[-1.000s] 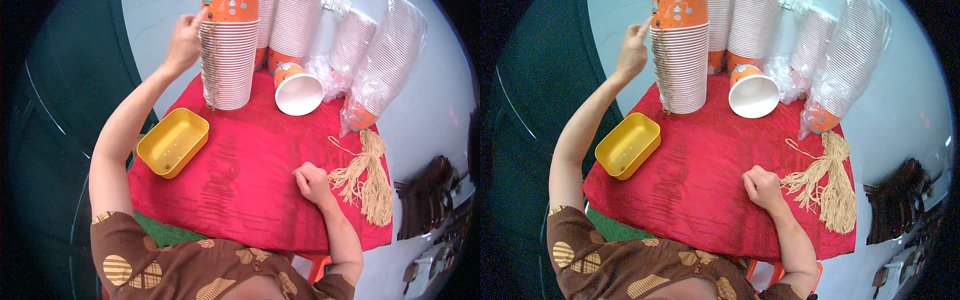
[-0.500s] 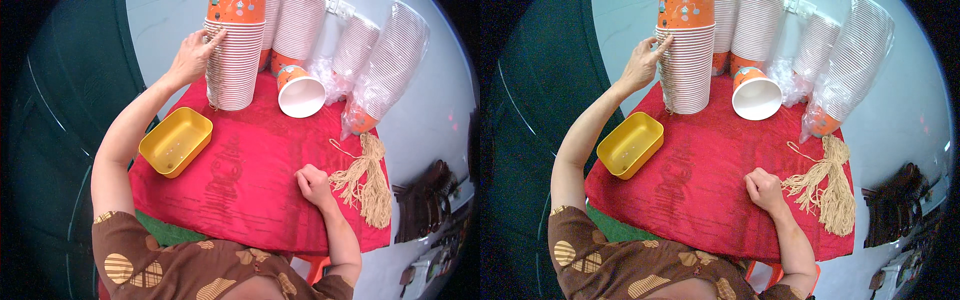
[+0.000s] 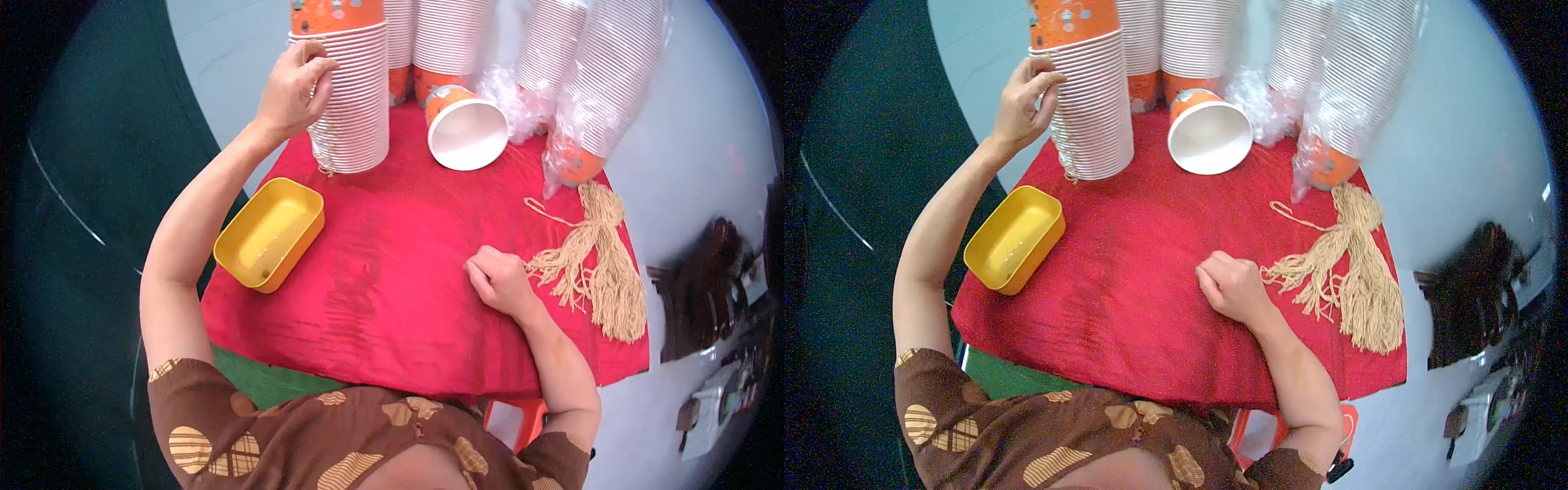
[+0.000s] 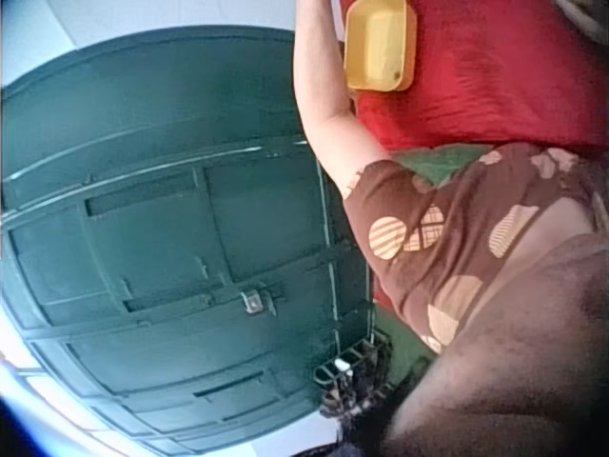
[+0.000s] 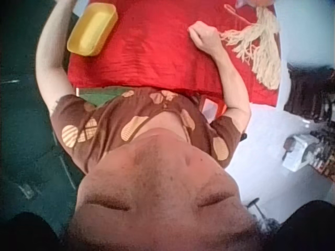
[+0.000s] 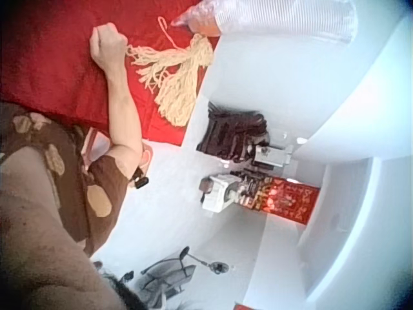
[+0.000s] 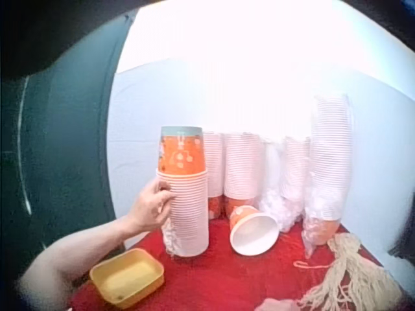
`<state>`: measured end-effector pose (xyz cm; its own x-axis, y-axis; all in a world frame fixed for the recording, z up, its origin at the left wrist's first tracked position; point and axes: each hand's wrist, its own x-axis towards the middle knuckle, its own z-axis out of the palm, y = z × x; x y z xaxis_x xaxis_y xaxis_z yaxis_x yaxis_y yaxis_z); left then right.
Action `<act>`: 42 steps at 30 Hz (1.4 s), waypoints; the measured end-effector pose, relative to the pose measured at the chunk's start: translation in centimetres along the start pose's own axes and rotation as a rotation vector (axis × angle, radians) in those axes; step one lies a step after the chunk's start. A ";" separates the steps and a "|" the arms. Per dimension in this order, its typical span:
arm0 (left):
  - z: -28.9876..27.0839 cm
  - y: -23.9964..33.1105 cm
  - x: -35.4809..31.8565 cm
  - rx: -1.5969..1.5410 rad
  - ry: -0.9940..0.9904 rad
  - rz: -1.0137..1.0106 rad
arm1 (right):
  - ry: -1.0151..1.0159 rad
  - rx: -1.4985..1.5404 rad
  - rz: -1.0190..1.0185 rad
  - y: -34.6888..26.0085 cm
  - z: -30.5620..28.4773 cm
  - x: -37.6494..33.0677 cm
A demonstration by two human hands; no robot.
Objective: Threading pre-cut strings through holes in paper buckets to create handles.
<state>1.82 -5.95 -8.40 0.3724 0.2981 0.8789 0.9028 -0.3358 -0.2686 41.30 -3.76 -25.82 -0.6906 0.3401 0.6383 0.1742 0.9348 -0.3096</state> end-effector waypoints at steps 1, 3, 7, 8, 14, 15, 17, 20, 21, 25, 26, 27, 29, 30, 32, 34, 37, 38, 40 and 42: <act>0.4 0.7 0.7 -0.023 -0.006 0.013 | 0.007 -0.005 -0.002 -0.1 0.1 0.0; 1.5 2.5 2.0 -0.031 -0.144 -0.004 | 0.007 -0.022 -0.015 0.0 0.3 -0.1; 5.7 6.8 4.4 0.055 -0.526 -0.156 | -0.015 -0.046 -0.025 -0.1 0.2 -0.3; 7.1 8.0 4.6 0.057 -0.605 -0.244 | -0.012 -0.046 -0.016 0.0 0.2 -0.4; 15.6 9.4 2.8 0.021 -0.659 -0.640 | -0.018 -0.054 -0.001 0.5 0.3 -0.4; 16.9 9.5 2.4 0.030 -0.620 -0.706 | -0.024 -0.058 0.003 0.7 0.3 -0.4; 18.6 10.3 1.7 -0.003 -0.490 -0.808 | -0.023 -0.073 0.021 0.8 -0.2 -0.6; 20.5 9.5 -0.6 0.058 -0.358 -0.867 | -0.011 -0.066 0.012 0.8 0.0 -0.4; 20.9 9.4 -1.4 0.053 -0.320 -0.859 | -0.018 -0.062 0.007 0.8 0.1 -0.3; 21.6 10.0 -3.0 0.034 -0.199 -0.808 | -0.049 -0.062 0.028 0.7 -0.2 -0.6; 21.8 10.2 -3.2 0.039 -0.166 -0.808 | -0.062 -0.068 0.037 0.7 -0.2 -0.7; 21.8 10.0 -3.6 0.043 -0.166 -0.811 | -0.065 -0.065 0.034 0.6 -0.2 -0.6; 21.7 9.7 -4.6 0.035 -0.106 -0.767 | -0.084 -0.057 0.047 0.3 -0.3 -0.4; 21.6 9.9 -4.6 0.032 -0.108 -0.769 | -0.086 -0.057 0.050 0.4 -0.4 -0.5; 21.6 10.5 -4.7 0.015 -0.106 -0.747 | -0.093 -0.064 0.075 0.6 -0.5 -0.5; 21.2 10.4 -5.0 0.000 -0.098 -0.725 | -0.091 -0.065 0.069 0.6 -0.5 -0.4; 20.7 10.8 -5.1 -0.039 -0.099 -0.710 | -0.072 -0.063 0.066 0.8 -0.4 -0.4; 20.5 10.9 -5.1 -0.036 -0.103 -0.694 | -0.056 -0.058 0.067 0.9 -0.4 -0.5; 20.0 11.1 -5.0 -0.029 -0.105 -0.679 | -0.063 -0.057 0.074 1.0 -0.4 -0.5; 19.4 11.6 -5.1 0.019 -0.120 -0.648 | -0.069 -0.056 0.082 1.1 -0.3 -0.5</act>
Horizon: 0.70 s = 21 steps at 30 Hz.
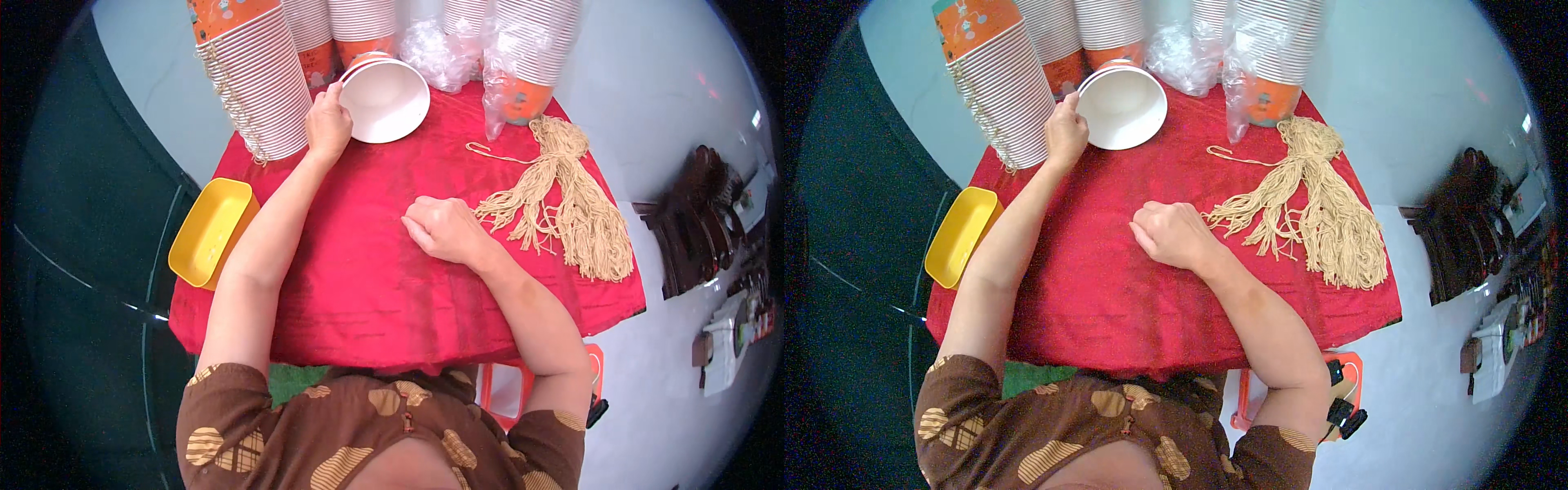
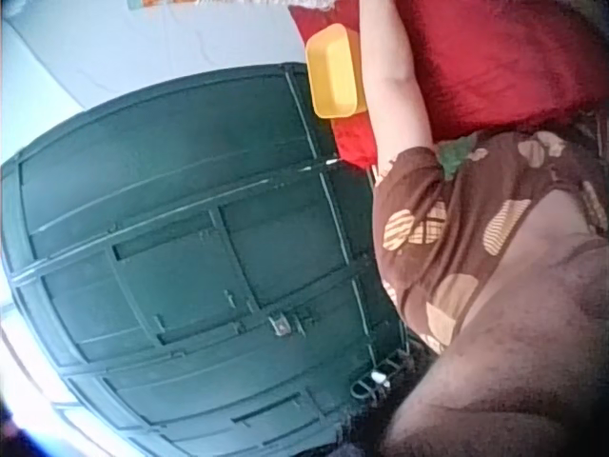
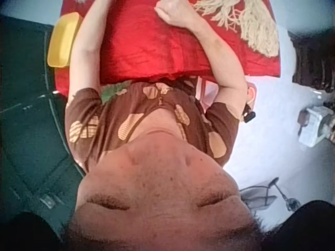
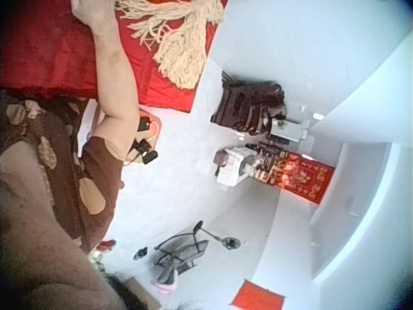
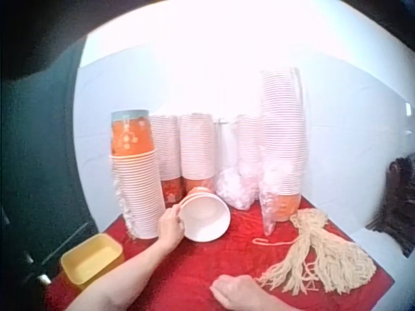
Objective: Threading pre-cut strings through holes in paper buckets to create handles.
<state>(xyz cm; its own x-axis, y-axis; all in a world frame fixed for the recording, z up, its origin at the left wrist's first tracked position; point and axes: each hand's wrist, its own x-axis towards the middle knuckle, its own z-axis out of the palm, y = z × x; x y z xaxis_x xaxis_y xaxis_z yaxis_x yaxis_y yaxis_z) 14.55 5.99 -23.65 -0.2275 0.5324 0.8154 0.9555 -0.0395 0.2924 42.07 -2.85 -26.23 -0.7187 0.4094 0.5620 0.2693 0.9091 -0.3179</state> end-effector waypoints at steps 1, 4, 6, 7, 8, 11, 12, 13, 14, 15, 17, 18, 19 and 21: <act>-0.3 0.2 -0.2 0.002 0.000 -0.002 | 0.005 -0.007 0.003 0.0 0.0 0.0; -1.1 0.4 -0.7 -0.074 -0.055 -0.005 | 0.020 0.000 -0.005 0.3 0.3 0.0; -1.5 0.8 -1.2 -0.089 -0.069 -0.001 | 0.030 0.012 -0.010 0.4 0.3 0.0; -1.7 1.2 -1.4 -0.110 -0.086 0.004 | 0.044 -0.015 0.035 0.4 0.3 -0.1; -2.1 1.5 -1.5 -0.114 -0.109 -0.005 | 0.058 -0.043 0.080 0.5 0.3 -0.1; -3.2 1.7 -2.6 -0.202 -0.095 0.013 | 0.249 -0.056 0.193 0.7 0.6 0.2; -3.5 2.0 -3.1 -0.204 -0.096 0.014 | 0.281 -0.058 0.275 0.6 0.4 0.2; -3.9 2.4 -3.7 -0.241 -0.106 -0.022 | 0.333 -0.076 0.303 1.0 0.2 0.2; -4.2 2.7 -4.4 -0.278 -0.115 -0.059 | 0.384 -0.094 0.332 1.5 0.1 0.2; -5.1 3.2 -5.0 -0.295 -0.096 -0.034 | 0.381 -0.100 0.379 1.8 -0.1 0.3; -6.6 5.0 -6.0 -0.379 -0.174 -0.100 | 0.440 -0.122 0.465 2.8 -0.4 0.2; -6.9 4.9 -6.5 -0.370 -0.130 -0.025 | 0.475 -0.056 0.446 2.8 -0.7 0.5; -7.3 4.8 -7.0 -0.368 -0.132 -0.029 | 0.425 0.006 0.533 2.7 -1.0 0.5; -8.0 4.7 -7.6 -0.640 -0.294 -0.155 | 0.424 0.052 0.573 3.2 -1.1 0.4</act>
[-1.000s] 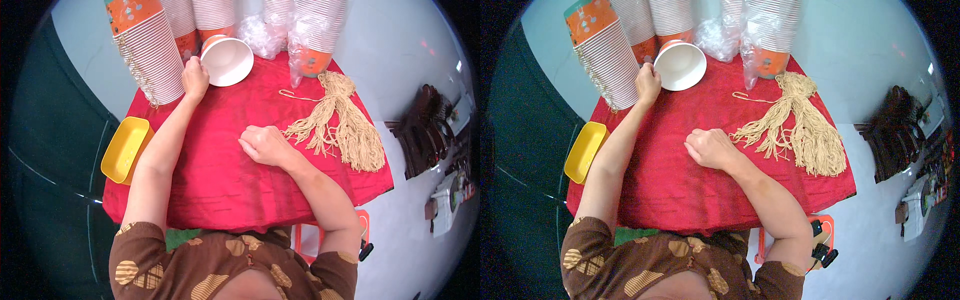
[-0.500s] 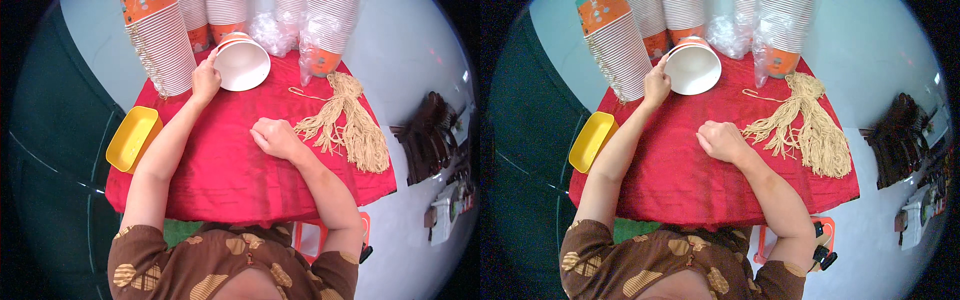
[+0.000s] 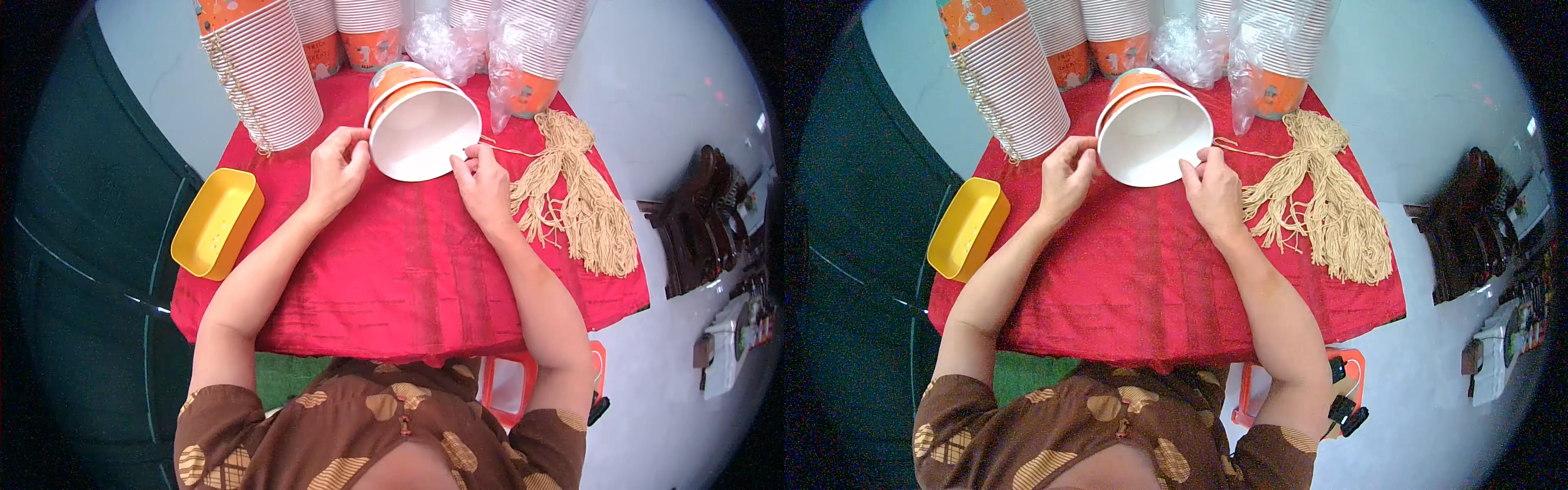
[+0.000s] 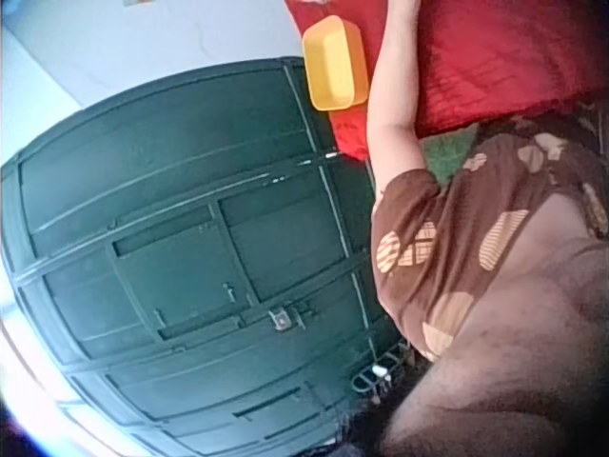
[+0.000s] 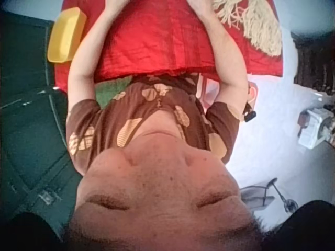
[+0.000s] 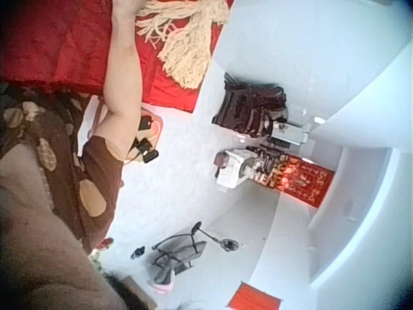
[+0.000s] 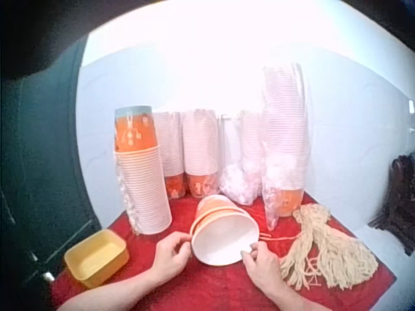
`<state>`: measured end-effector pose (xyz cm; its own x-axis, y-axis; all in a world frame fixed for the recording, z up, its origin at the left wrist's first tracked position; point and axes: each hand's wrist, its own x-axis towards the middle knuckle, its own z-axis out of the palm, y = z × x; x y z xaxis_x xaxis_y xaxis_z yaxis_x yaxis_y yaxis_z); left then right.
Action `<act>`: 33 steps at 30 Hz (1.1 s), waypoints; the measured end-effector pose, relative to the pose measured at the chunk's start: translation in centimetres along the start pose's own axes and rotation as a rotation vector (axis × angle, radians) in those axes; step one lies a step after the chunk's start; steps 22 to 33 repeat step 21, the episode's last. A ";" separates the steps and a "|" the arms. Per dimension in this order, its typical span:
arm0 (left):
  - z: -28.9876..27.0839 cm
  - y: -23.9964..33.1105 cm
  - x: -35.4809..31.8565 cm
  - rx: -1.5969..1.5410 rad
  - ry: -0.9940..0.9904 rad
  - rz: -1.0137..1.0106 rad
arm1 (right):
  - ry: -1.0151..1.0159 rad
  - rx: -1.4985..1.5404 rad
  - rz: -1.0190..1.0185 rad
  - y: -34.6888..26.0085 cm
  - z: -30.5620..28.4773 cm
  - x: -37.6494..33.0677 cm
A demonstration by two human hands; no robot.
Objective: Threading pre-cut strings through holes in paper buckets to create handles.
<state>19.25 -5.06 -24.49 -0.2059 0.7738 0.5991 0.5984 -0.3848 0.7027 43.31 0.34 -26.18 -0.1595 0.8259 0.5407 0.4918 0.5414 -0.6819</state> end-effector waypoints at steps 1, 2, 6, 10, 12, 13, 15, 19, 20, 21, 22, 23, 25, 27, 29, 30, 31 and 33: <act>0.0 0.0 -0.1 -0.174 -0.040 -0.065 | -0.001 -0.002 0.003 0.6 0.2 0.1; 0.2 0.1 -0.1 -0.268 -0.032 -0.118 | 0.041 -0.014 0.013 1.2 0.3 0.3; 0.1 -0.3 0.4 -0.221 -0.025 -0.195 | 0.098 -0.061 0.036 1.3 0.2 0.6; 1.0 -0.7 1.3 -0.131 -0.072 -0.189 | 0.006 -0.130 -0.101 2.1 0.4 0.4; 1.7 -1.1 2.2 -0.045 -0.095 -0.052 | -0.063 -0.113 -0.087 1.7 0.3 -0.1; 2.0 -1.2 2.5 -0.032 -0.111 -0.050 | -0.117 -0.114 -0.180 1.4 0.3 -0.3; 2.7 -0.6 2.9 0.028 -0.123 -0.049 | -0.218 -0.143 -0.329 1.4 0.3 -0.2; 4.5 0.5 2.4 0.108 -0.112 0.088 | -0.235 -0.189 -0.442 0.5 0.5 -0.7; 4.8 0.7 1.9 0.114 -0.131 0.106 | -0.252 -0.177 -0.399 0.1 0.5 -0.8; 5.0 1.2 1.5 0.110 -0.175 0.131 | -0.267 -0.165 -0.356 -0.2 0.6 -0.8; 5.0 1.2 1.5 0.110 -0.175 0.131 | -0.267 -0.165 -0.356 -0.2 0.6 -0.8; 5.0 1.2 1.5 0.110 -0.175 0.131 | -0.267 -0.165 -0.356 -0.2 0.6 -0.8; 5.0 1.2 1.5 0.110 -0.175 0.131 | -0.267 -0.165 -0.356 -0.2 0.6 -0.8; 5.0 1.2 1.5 0.110 -0.175 0.131 | -0.267 -0.165 -0.356 -0.2 0.6 -0.8; 5.0 1.2 1.5 0.110 -0.175 0.131 | -0.267 -0.165 -0.356 -0.2 0.6 -0.8; 5.0 1.2 1.5 0.110 -0.175 0.131 | -0.267 -0.165 -0.356 -0.2 0.6 -0.8; 5.0 1.2 1.5 0.110 -0.175 0.131 | -0.267 -0.165 -0.356 -0.2 0.6 -0.8; 5.0 1.2 1.5 0.110 -0.175 0.131 | -0.267 -0.165 -0.356 -0.2 0.6 -0.8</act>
